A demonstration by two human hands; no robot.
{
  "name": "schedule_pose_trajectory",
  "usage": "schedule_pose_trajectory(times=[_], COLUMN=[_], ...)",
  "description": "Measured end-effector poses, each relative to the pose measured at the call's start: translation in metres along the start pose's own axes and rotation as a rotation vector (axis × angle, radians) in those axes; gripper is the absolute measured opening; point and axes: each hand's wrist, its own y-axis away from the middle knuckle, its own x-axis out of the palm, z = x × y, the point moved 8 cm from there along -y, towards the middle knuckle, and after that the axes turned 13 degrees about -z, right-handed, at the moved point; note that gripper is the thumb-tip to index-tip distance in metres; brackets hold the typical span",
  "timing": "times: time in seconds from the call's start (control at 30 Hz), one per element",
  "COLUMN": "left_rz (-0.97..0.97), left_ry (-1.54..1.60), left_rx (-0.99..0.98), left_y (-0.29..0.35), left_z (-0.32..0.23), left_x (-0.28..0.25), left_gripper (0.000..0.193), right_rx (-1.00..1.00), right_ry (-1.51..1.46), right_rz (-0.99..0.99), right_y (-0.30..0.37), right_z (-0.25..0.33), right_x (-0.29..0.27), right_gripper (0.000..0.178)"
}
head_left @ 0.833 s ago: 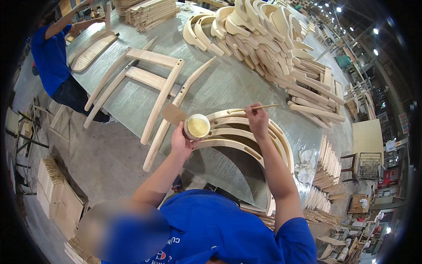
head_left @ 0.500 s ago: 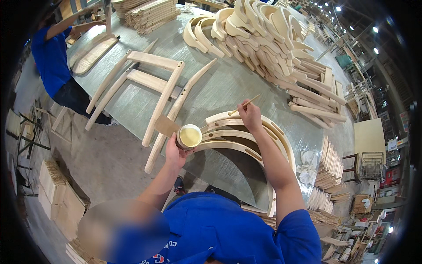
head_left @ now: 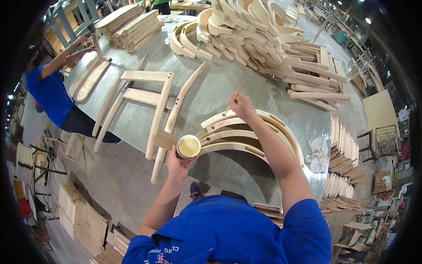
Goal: The person applies glue to the joints of wooden chair frames and curved seat parts using a small brush. They pick up individual components from a pile, apply the adhesive to specific holes and edges, and then place the parts onto a metal work table. The person works in a factory setting with other workers visible in the background.
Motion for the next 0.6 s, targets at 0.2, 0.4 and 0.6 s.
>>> schedule_pose_trajectory(times=[0.2, 0.4, 0.6], left_rz=[0.037, 0.036, 0.038], left_ry=[-0.039, -0.016, -0.046], left_rx=[-0.020, -0.028, -0.060], left_y=[0.004, 0.007, 0.011], left_z=[0.010, 0.016, 0.025], left_x=[0.012, 0.010, 0.018], left_gripper=[0.047, 0.047, 0.047], right_rx=[-0.079, -0.080, -0.252], right_ry=[0.004, 0.030, 0.144], right_rz=[-0.013, 0.160, 0.078], right_y=[-0.001, 0.002, -0.007], right_z=[0.001, 0.018, 0.014], right_x=[-0.007, 0.000, -0.004], right_gripper=[0.026, 0.028, 0.022])
